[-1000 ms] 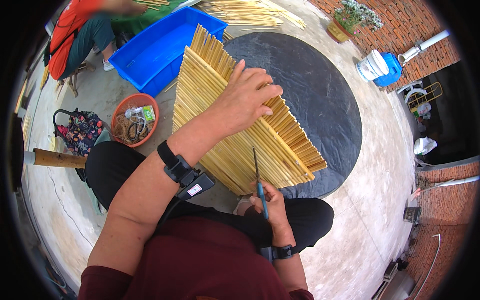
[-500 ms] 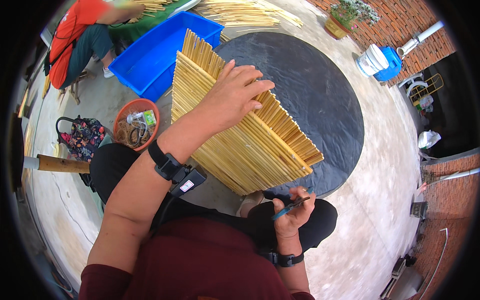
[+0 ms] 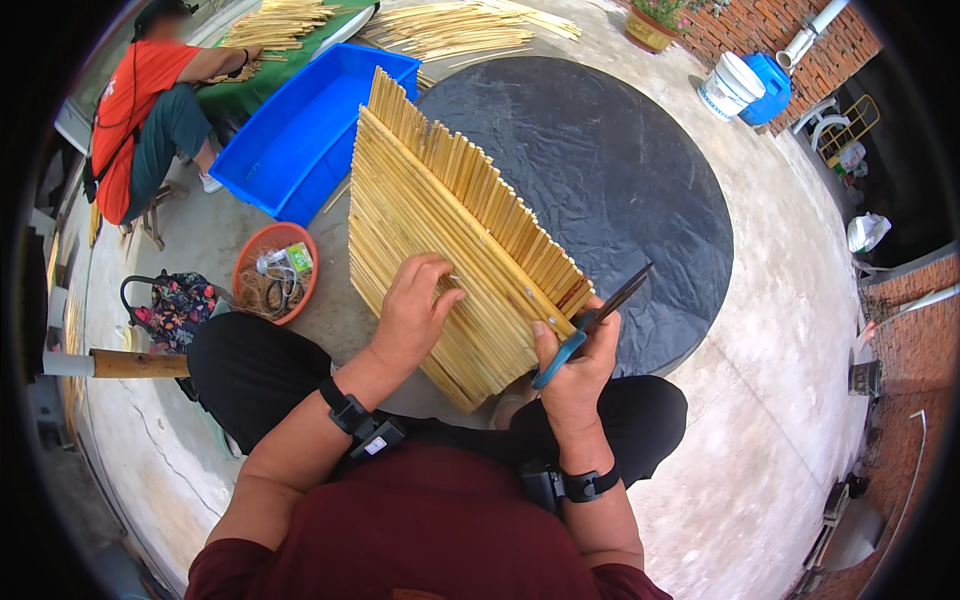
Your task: The person assembles a mat by threading white string through pre-drilled holes in thin bamboo slats, securing each slat in sequence, and cutting the excess string with shears.
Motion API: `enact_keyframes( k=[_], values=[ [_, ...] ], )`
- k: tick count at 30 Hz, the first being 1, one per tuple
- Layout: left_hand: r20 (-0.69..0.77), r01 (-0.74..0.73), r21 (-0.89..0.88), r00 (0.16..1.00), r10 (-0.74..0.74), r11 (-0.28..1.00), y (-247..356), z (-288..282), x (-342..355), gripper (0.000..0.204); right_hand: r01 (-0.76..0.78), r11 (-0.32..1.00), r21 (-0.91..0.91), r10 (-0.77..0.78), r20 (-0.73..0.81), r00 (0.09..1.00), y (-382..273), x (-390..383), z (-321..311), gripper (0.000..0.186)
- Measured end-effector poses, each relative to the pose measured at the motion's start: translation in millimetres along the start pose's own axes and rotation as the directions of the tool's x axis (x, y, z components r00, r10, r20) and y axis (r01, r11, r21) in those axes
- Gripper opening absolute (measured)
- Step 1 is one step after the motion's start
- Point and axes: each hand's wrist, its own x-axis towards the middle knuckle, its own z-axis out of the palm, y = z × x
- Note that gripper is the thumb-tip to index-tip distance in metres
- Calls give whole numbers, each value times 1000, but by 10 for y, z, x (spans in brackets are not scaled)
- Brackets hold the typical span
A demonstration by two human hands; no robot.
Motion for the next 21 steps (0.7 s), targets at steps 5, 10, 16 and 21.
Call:
enact_keyframes(
  k=[5,10,16,21],
  values=[
    [-52,-47,-1,998,47,999,-27,-3,34,19,-21,999,44,19,28,999,-176,-71,121,50],
    [6,88,-65,996,-88,994,-25,-15,65,8,52,997,-51,-50,35,998,-310,-109,156,49],
    [431,592,-516,804,-410,619,-224,20,25,6,24,989,-148,-19,36,999,-297,18,87,45],
    [595,637,-719,771,-229,278,-359,-98,-72,12,-78,996,-31,79,33,996,-178,75,-36,43]
  ],
)
